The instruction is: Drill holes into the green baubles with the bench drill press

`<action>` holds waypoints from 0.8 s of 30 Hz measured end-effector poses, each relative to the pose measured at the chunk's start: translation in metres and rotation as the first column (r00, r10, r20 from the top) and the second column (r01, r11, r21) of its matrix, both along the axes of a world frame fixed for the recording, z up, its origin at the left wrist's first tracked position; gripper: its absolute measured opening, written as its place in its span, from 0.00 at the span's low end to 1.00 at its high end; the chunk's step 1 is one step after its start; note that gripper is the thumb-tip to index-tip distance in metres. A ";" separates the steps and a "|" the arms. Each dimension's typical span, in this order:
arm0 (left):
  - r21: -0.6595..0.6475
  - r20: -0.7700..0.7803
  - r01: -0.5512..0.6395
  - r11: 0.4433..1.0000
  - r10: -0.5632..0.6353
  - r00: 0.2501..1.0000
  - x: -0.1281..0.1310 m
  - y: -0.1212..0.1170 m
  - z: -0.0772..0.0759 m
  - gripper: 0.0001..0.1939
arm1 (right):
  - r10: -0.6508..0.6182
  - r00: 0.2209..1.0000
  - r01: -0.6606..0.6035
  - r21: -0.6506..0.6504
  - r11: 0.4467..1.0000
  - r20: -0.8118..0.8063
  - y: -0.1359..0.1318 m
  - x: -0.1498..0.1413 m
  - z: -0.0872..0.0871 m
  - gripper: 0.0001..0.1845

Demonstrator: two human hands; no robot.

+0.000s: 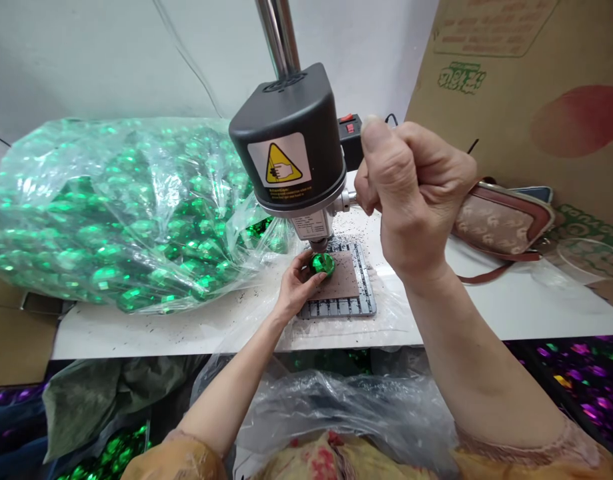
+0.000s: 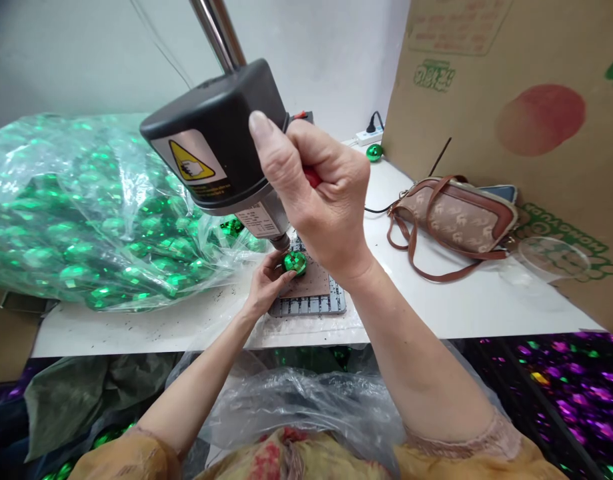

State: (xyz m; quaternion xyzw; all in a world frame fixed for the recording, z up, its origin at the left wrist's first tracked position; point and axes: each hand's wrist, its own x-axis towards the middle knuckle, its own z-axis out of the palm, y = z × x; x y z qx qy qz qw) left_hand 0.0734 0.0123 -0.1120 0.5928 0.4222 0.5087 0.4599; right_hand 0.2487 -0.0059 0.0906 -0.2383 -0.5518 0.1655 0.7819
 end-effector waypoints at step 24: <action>0.026 -0.121 0.093 0.995 -0.089 0.989 0.006 -0.011 0.004 0.30 | -0.026 0.997 0.038 0.164 0.986 -0.078 0.004 -0.006 -0.026 0.27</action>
